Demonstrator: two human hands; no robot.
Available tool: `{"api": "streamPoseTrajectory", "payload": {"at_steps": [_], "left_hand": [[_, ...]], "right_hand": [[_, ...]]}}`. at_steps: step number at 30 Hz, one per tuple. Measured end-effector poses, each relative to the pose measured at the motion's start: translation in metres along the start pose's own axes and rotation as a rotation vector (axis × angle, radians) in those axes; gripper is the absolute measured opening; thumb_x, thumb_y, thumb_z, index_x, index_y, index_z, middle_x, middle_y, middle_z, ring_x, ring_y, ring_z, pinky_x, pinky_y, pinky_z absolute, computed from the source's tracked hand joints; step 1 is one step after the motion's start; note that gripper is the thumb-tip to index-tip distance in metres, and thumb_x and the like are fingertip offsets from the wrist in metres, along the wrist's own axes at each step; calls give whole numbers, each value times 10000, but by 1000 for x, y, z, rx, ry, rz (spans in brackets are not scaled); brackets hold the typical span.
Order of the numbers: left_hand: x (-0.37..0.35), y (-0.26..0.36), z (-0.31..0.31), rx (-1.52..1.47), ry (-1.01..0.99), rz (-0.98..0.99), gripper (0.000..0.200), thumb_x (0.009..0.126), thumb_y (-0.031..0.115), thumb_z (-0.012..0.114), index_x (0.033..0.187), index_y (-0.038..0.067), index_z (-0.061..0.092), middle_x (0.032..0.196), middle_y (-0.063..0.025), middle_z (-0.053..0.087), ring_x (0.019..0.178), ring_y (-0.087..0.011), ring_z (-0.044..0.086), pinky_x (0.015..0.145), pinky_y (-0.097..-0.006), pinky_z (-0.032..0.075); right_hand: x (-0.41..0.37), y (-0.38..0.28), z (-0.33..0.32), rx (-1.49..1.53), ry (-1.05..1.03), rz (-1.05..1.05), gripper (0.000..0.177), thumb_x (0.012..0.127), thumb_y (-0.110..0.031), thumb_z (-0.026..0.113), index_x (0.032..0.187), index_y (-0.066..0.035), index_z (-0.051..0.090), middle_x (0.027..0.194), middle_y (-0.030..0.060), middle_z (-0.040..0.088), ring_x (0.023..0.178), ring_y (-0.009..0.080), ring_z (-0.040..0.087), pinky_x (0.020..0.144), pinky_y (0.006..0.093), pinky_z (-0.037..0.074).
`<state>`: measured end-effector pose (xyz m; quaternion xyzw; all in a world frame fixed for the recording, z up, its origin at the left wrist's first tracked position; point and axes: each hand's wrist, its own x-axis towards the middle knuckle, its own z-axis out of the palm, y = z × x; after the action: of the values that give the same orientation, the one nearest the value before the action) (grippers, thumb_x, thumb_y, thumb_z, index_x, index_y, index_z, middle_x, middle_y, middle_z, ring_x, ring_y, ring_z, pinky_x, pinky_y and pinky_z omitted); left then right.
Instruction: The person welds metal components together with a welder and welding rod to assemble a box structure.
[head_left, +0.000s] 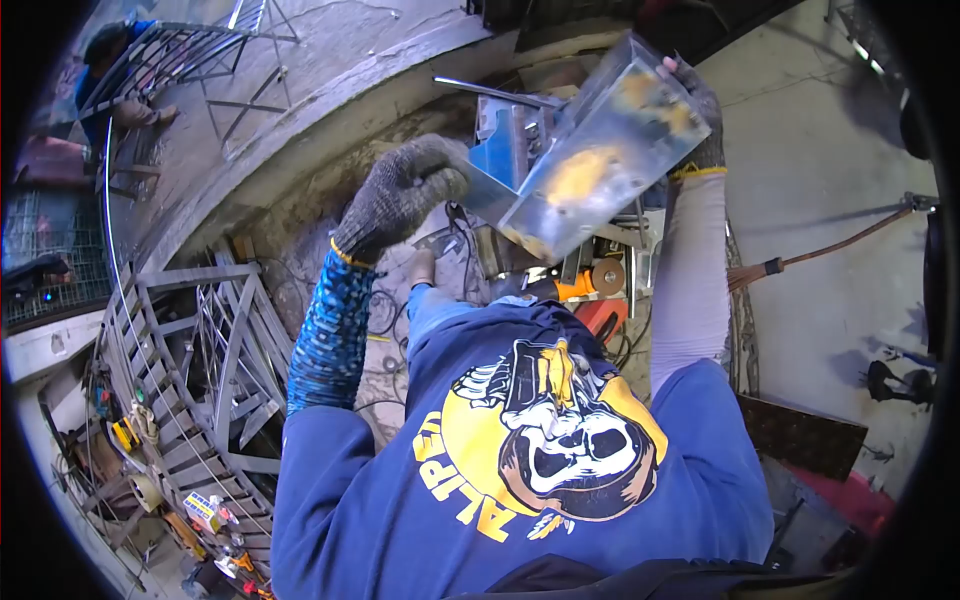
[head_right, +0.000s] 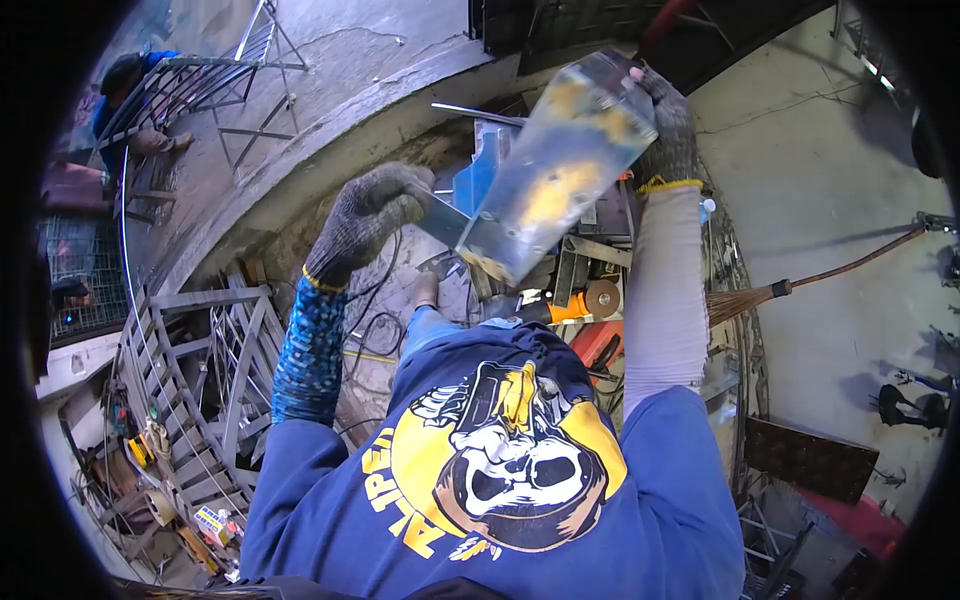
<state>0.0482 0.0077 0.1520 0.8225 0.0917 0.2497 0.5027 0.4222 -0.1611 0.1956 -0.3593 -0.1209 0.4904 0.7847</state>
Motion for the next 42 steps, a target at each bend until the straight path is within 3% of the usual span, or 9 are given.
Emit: {"api": "streamPoseTrajectory", "payload": {"at_steps": [5,12,14,19,25,26,31,34,42], "left_hand": [[14,95,12,-439,31,-312,164,886,114,682,961,-31,691,902,-46,658,824,-118,589,755,-267,467],[30,108,15,-513,140,-246,244,885,135,681,1048,-47,670,979,-92,685,925,-174,646,810,-347,526],[41,101,2,584,171,364,318,762,76,737,1055,-23,663,1036,-195,682,950,-350,674,844,-422,534],[62,90,0,518,210,245,364,698,58,774,1041,-4,666,1044,-211,675,984,-392,654,854,-437,533],[65,101,5,598,125,349,407,692,77,829,1053,-7,662,1091,-178,662,938,-333,675,816,-379,550],[66,102,5,481,45,233,423,729,93,802,1110,3,642,1112,-195,647,972,-357,661,848,-404,542],[66,146,27,-203,189,-276,709,769,359,826,1295,-20,538,1178,-224,623,1085,-391,630,899,-412,521],[56,148,18,636,-47,145,915,716,449,849,1399,-14,454,1318,-245,550,1205,-425,567,984,-448,476],[58,127,36,457,39,135,803,731,285,858,1377,-22,491,1339,-250,564,1229,-389,568,1006,-426,462]], "right_hand": [[2,2,51,-121,157,-153,259,927,-153,631,1126,13,617,1028,147,688,940,266,682,880,388,571],[4,6,82,-57,273,-155,390,967,-248,584,1253,18,587,1117,180,677,1025,305,666,945,419,543],[8,1,72,58,208,2,525,952,-378,541,1214,74,589,1105,229,676,994,350,669,930,448,536],[-43,-1,71,-41,-328,11,709,981,-539,475,1300,91,541,1254,223,634,1154,309,615,1010,424,470],[-90,39,95,-518,63,-348,480,964,-348,615,1248,37,593,1158,102,654,1068,199,642,950,342,506],[-91,32,95,-997,16,-489,446,937,-291,621,1231,44,596,1124,90,652,1038,187,640,932,331,508],[-102,19,120,-508,83,-214,485,785,-94,590,1246,58,596,1064,83,652,908,156,619,853,284,506],[-100,17,104,-758,13,-376,320,874,-40,558,1172,49,632,1121,151,644,981,221,638,875,332,508],[-98,27,106,-875,54,-421,502,791,-98,598,1272,44,589,1141,117,647,1008,177,614,931,295,480]]}}
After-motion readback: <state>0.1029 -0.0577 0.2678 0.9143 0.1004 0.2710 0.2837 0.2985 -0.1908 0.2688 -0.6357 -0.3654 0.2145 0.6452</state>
